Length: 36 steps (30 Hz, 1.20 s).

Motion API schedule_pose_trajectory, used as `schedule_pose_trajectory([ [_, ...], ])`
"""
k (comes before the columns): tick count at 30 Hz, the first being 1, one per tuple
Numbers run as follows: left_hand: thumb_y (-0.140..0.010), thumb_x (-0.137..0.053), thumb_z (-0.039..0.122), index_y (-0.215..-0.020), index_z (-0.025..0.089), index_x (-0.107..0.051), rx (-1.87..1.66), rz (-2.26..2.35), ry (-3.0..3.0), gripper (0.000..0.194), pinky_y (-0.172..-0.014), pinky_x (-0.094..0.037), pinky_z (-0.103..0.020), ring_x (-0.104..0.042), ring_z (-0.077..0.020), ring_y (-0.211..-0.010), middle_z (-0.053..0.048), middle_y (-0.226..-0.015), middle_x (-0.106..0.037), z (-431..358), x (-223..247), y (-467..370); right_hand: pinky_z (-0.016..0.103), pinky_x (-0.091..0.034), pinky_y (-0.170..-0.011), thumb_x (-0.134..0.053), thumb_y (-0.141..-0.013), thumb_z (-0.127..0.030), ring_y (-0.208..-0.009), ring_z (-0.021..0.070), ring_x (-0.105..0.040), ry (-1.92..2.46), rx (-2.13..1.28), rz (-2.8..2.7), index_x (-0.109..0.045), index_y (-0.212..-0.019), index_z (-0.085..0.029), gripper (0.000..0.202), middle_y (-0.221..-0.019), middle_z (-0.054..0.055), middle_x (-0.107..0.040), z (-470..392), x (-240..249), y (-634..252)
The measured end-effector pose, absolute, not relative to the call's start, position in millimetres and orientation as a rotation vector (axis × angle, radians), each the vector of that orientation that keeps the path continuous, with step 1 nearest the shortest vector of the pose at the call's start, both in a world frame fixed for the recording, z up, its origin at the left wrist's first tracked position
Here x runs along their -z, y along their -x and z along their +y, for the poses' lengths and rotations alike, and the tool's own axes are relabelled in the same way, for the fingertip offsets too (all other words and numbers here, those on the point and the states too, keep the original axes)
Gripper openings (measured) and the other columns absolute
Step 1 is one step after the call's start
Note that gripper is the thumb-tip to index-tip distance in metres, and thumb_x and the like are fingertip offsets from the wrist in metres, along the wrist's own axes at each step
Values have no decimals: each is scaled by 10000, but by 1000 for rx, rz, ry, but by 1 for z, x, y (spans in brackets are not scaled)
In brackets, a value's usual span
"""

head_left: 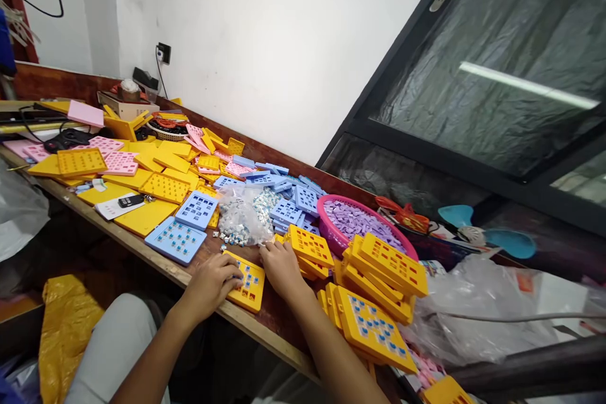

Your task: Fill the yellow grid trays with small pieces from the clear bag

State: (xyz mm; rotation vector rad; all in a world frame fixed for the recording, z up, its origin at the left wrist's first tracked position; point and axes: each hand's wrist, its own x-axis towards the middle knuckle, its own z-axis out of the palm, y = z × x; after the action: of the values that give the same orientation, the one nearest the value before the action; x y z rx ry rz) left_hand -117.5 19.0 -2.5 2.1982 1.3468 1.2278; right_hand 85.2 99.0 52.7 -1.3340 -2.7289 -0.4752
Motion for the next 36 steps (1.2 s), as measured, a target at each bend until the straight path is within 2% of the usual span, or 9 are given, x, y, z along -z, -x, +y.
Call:
schedule_pose_trajectory([
  [3, -969, -625, 282, -958, 234, -742, -1195, 1298, -2255, 127, -866, -463, -361, -596, -221, -966, -48, -973, -705, 15, -1, 118, 381, -430, -870, -583, -974, -208, -965, 243, -626, 1239, 183, -2615, -702, -1031, -194, 133, -1019, 90, -714, 81, -58, -100],
  [7, -968, -631, 309, -943, 250, -753, -1100, 1279, -2316, 138, -863, -447, -373, -582, -227, -954, -35, -918, -708, 11, -5, 117, 329, -481, -821, -569, -998, -299, -902, 199, -637, 1058, -380, -2436, -685, -1147, -226, 203, -986, 56, -702, 48, -50, -112],
  [11, -978, -605, 279, -936, 252, -760, -1104, 1326, -2328, 163, -888, -439, -378, -583, -224, -985, -44, -1013, -695, 10, -7, 118, 312, -505, -808, -553, -1012, -319, -878, 186, -643, 1021, -631, -2341, -718, -1107, -235, 208, -954, 47, -692, 31, -31, -113],
  [16, -988, -558, 223, -929, 238, -753, -1104, 1348, -2352, 205, -879, -448, -371, -577, -217, -963, -48, -1001, -690, 10, -8, 118, 341, -520, -907, -609, -989, -320, -986, 203, -658, 981, -679, -2315, -740, -1093, -239, 186, -1037, 65, -715, 33, -23, -112],
  [22, -983, -574, 212, -928, 221, -733, -938, 1488, -2464, 168, -877, -441, -400, -568, -244, -985, -60, -1001, -690, 9, -13, 111, 326, -523, -901, -652, -966, -312, -972, 194, -666, 934, -707, -2326, -755, -1059, -249, 153, -1032, 55, -720, 33, -26, -114],
  [28, -983, -586, 256, -940, 228, -720, -1044, 1517, -2387, 144, -867, -472, -390, -581, -234, -977, -55, -979, -689, 2, -11, 109, 331, -520, -911, -559, -1014, -283, -1001, 195, -658, 929, -679, -2388, -723, -1221, -272, 264, -1081, 65, -707, 30, -31, -113],
  [31, -993, -538, 207, -960, 224, -716, -1009, 1637, -2437, 183, -875, -478, -407, -594, -249, -1015, -72, -1042, -697, -9, -6, 99, 335, -513, -922, -545, -1013, -262, -1010, 195, -647, 923, -636, -2428, -727, -1209, -271, 267, -1081, 67, -688, 28, -33, -114],
  [36, -974, -494, 129, -1123, 196, -698, -853, 1763, -2573, 261, -974, -417, -525, -566, -329, -1171, -137, -1259, -656, -32, 1, 73, 332, -497, -898, -568, -984, -232, -986, 200, -621, 955, -568, -2444, -707, -1072, -233, 164, -1043, 63, -667, 29, -33, -115],
])
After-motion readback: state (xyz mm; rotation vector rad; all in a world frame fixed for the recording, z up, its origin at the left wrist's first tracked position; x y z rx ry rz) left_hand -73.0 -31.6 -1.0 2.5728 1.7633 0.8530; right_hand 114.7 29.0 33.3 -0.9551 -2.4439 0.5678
